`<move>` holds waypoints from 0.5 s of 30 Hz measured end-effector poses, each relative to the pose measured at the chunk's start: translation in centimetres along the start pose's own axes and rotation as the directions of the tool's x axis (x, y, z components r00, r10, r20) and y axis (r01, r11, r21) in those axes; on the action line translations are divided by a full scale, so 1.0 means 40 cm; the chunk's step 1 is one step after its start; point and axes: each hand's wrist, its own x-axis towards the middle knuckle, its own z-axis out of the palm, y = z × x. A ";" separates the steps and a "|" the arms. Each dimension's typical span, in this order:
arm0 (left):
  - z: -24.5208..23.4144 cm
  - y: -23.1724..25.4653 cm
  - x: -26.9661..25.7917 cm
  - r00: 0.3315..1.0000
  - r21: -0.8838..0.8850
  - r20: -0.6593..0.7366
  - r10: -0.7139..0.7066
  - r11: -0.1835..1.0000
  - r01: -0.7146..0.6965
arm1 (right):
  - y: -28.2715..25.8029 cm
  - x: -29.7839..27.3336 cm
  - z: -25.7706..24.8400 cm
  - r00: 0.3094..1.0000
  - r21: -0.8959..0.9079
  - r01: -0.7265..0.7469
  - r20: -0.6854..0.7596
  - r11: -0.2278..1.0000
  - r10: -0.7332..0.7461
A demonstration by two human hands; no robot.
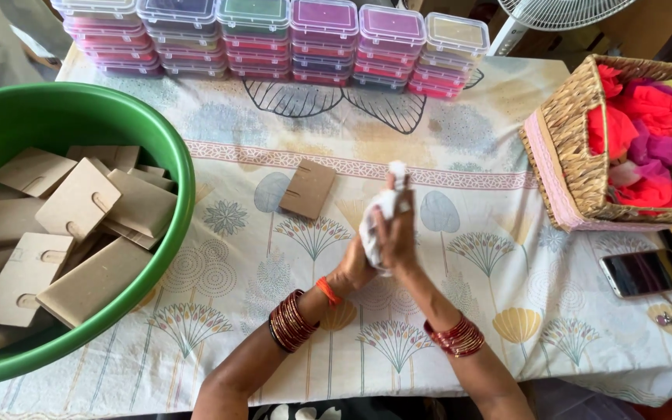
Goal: Cleaning, unfolding, and prepping small cardboard boxes and pink net fabric.
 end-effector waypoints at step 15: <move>-0.040 -0.026 0.026 0.907 -0.017 0.207 0.368 0.928 -0.372 | -0.120 0.034 -0.038 0.915 -0.619 0.182 -0.177 0.764 -0.361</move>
